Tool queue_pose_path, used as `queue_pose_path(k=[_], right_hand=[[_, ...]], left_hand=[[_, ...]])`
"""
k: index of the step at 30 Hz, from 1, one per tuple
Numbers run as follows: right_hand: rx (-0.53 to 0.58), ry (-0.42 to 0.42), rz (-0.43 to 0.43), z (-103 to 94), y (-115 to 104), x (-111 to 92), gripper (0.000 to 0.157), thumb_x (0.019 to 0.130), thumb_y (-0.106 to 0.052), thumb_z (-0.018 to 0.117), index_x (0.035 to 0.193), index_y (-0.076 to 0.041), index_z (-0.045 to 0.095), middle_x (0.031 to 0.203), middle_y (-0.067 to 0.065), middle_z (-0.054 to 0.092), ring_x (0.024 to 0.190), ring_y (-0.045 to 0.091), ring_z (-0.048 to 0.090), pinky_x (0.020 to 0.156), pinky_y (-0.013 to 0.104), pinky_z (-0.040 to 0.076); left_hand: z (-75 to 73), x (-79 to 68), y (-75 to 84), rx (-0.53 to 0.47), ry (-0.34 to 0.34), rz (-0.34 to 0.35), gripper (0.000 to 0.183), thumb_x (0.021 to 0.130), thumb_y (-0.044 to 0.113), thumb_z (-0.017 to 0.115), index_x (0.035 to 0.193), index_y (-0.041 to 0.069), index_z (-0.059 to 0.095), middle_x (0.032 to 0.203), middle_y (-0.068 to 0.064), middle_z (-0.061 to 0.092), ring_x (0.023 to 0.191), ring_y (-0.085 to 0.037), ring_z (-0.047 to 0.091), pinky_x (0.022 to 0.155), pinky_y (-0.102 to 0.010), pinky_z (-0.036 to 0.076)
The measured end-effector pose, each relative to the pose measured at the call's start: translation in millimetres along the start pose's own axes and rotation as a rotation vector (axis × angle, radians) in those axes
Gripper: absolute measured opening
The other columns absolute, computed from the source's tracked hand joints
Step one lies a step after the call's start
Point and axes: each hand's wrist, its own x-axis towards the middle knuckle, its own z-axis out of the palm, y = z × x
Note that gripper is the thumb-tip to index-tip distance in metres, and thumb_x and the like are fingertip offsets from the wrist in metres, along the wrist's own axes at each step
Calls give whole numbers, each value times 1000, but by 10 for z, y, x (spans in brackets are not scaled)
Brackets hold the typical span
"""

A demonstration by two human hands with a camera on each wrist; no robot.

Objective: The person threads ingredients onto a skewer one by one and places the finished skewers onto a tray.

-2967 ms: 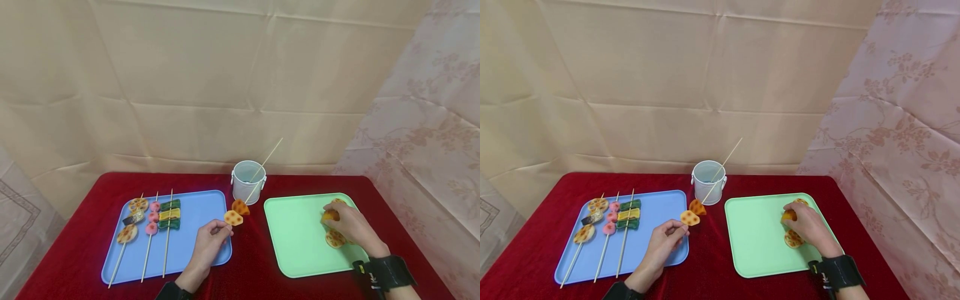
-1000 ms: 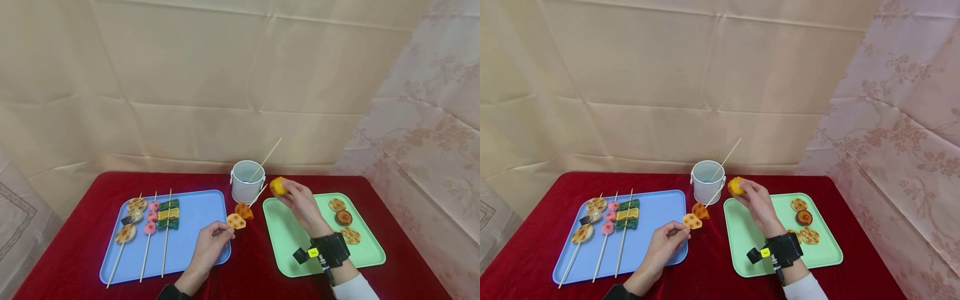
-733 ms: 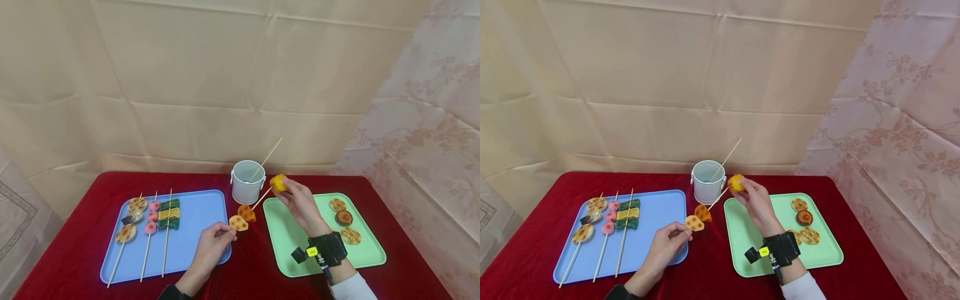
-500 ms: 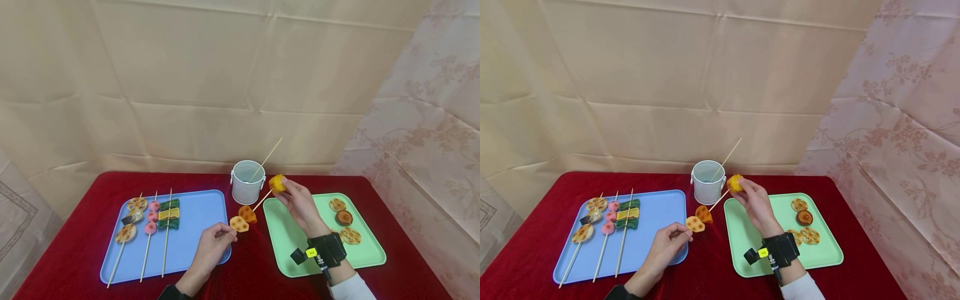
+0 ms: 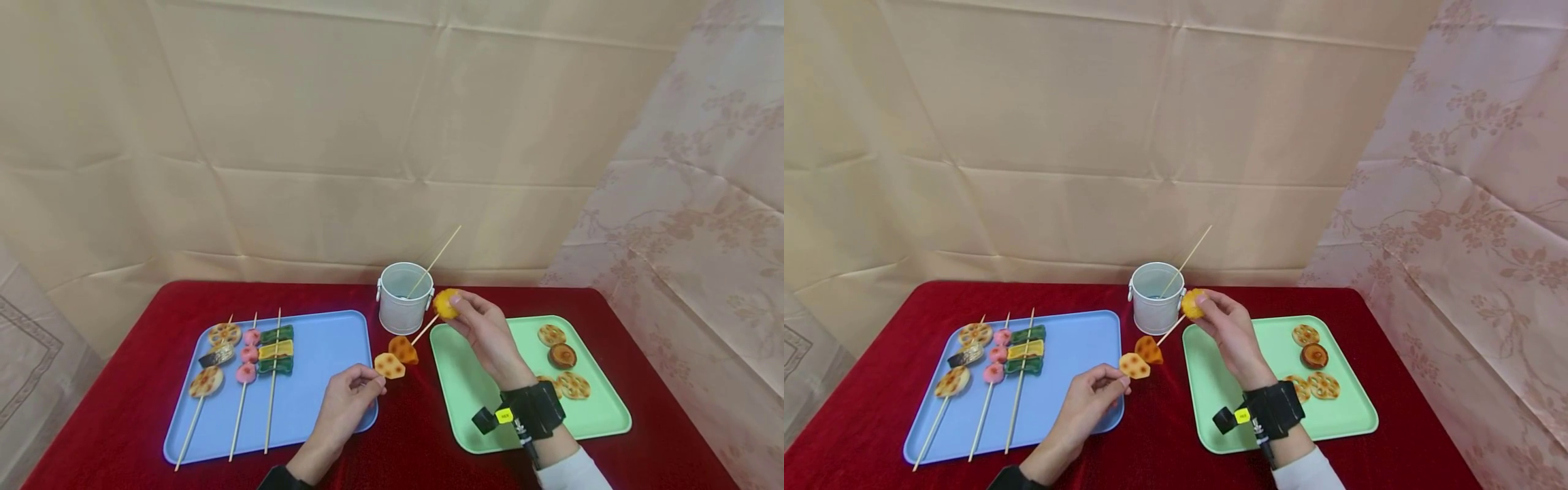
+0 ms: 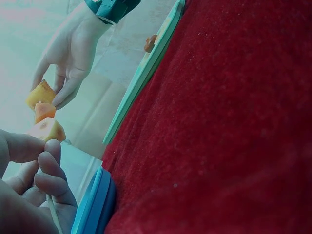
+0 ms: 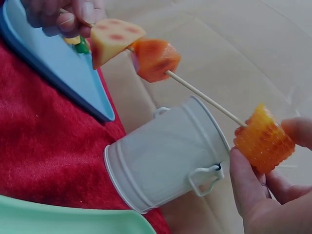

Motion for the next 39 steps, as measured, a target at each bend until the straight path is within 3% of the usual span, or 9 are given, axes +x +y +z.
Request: queue_pose_path(k=[6,20,25,31,39], right_hand=[[-159,-18,16,70,13,-45,61,87,-35,69,131,2,50,121,16,58,101,22,62,87,30,50],[-245,-73,24,235,216,-122,47,86,-29,71,120,2,61,111,15,64,98,24,61,90,38,48],[-242,-93,22,250,251,-124,46,86,-27,71,122,1,60,111,14,64,98,24,60,91,43,46],[-232,-109,32,248,247,-125,47,87,-25,70,125,0,57,115,15,62,103,25,59,89,34,48],[-200,-116,34,266,245,-132,50,87,-24,70,128,0,55,116,16,61,103,25,59,87,31,49]], left_hand=[[4,-18,25,1,13,-1,23,88,21,68,95,-1,68,80,-9,69,73,-19,61,63,-26,47],[7,-13,52,2,17,-34,24,88,22,68,94,-1,68,79,-7,68,70,-18,59,64,-26,47],[1,-6,32,-26,19,-34,23,88,20,68,93,-2,68,79,-7,67,70,-19,59,63,-26,47],[-23,-15,31,-9,-3,-40,26,88,22,67,95,-3,69,80,-9,69,67,-17,59,63,-26,46],[-29,-27,49,9,5,-18,28,88,24,68,95,-3,69,78,-11,69,59,-12,52,56,-22,42]])
